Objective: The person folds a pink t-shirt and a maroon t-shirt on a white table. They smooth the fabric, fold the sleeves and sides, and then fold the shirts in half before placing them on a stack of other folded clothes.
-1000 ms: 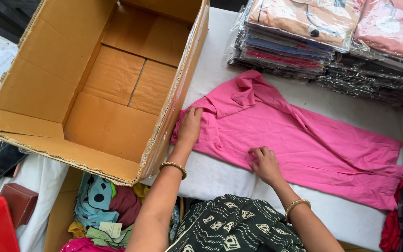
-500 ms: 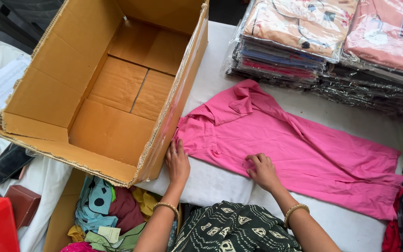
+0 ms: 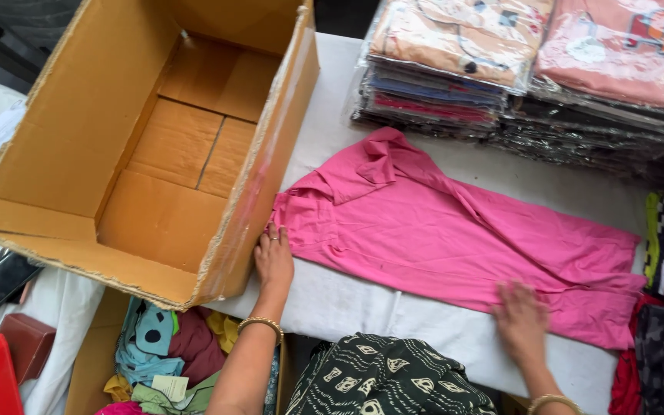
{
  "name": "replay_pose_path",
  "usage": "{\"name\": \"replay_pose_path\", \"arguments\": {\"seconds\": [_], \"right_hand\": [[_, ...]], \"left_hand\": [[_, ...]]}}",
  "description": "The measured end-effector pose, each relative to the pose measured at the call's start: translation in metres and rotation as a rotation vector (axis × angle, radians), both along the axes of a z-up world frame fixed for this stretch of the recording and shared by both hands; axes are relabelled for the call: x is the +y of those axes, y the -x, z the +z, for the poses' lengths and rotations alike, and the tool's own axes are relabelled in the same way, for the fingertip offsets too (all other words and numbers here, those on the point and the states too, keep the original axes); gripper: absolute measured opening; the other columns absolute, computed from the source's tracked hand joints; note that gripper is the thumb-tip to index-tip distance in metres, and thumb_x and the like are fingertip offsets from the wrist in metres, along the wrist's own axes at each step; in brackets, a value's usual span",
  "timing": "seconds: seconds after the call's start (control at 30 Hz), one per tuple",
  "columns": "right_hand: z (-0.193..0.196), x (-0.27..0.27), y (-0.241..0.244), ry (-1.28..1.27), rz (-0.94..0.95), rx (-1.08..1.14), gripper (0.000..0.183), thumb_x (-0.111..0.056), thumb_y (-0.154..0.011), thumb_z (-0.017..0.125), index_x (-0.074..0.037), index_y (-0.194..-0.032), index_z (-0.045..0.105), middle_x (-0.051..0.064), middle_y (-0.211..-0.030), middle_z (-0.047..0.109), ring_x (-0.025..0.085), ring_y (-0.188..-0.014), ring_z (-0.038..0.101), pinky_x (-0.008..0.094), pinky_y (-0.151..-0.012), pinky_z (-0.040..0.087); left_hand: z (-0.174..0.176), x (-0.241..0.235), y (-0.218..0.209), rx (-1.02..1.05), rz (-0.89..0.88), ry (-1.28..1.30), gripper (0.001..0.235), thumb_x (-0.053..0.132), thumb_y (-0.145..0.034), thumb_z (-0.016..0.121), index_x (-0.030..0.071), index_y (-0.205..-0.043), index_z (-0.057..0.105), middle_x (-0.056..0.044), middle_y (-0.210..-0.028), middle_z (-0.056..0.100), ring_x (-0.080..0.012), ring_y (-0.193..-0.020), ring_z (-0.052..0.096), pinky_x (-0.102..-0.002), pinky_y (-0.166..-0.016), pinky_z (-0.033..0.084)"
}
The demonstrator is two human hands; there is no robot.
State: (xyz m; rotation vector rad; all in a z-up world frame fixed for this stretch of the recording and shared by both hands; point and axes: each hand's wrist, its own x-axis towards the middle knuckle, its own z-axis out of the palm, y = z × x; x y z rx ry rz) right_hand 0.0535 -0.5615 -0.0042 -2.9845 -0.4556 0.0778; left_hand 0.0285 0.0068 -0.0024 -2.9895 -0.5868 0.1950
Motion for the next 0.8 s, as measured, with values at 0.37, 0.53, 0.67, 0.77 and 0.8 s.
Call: {"name": "replay_pose_path", "arguments": {"seconds": [0.37,0.53,0.67,0.77,0.8], "right_hand": [[-0.027,-0.142,0.037,-0.245,-0.752,-0.264,0.059,-0.02,-0.101,0.067,0.003,-0.15,0.045,0.029,-0.156,0.043,0.05,-0.143,0.039,0.061,-0.121,0.033],[-0.009,-0.113,0.013,-0.442,-0.993,-0.274,0.07,-0.013,-0.088,0.075,0.003,-0.147,0.042,0.038,-0.133,0.04,0.054,-0.124,0.042,0.055,-0.107,0.036],[0.001,-0.133,-0.004,-0.472,-0.846,-0.306,0.056,-0.004,-0.087,0.069,-0.002,-0.14,0.052,0.034,-0.133,0.045,0.053,-0.12,0.05,0.054,-0.106,0.042],[0.029,-0.139,-0.004,-0.277,-0.647,-0.226,0.031,0.0,-0.094,0.062,-0.007,-0.124,0.064,0.025,-0.121,0.055,0.048,-0.113,0.058,0.052,-0.102,0.049],[0.035,-0.139,-0.002,-0.085,-0.567,-0.264,0.023,-0.001,-0.095,0.062,-0.008,-0.116,0.067,0.02,-0.118,0.056,0.043,-0.107,0.058,0.049,-0.097,0.05]], "left_hand": [[-0.053,-0.019,0.044,-0.568,0.452,0.421,0.046,0.01,-0.091,0.072,0.001,-0.132,0.053,-0.024,-0.131,0.057,-0.0408,-0.122,0.055,-0.054,-0.106,0.047],[-0.096,-0.02,0.019,-0.783,1.121,1.535,0.057,0.015,-0.09,0.075,0.008,-0.135,0.041,-0.011,-0.112,0.06,-0.0182,-0.087,0.061,-0.031,-0.07,0.057],[-0.076,-0.015,-0.011,-0.669,1.236,1.376,0.05,0.015,-0.086,0.08,0.01,-0.124,0.048,-0.003,-0.108,0.06,-0.0161,-0.085,0.062,-0.033,-0.066,0.054],[-0.095,-0.003,0.003,-0.614,1.218,1.436,0.037,0.016,-0.088,0.085,0.004,-0.111,0.059,-0.004,-0.091,0.06,-0.0205,-0.071,0.05,-0.032,-0.061,0.043],[-0.098,-0.006,0.014,-0.744,1.047,1.301,0.034,0.011,-0.087,0.083,0.005,-0.109,0.058,-0.003,-0.091,0.061,-0.0176,-0.075,0.053,-0.03,-0.066,0.046]]}}
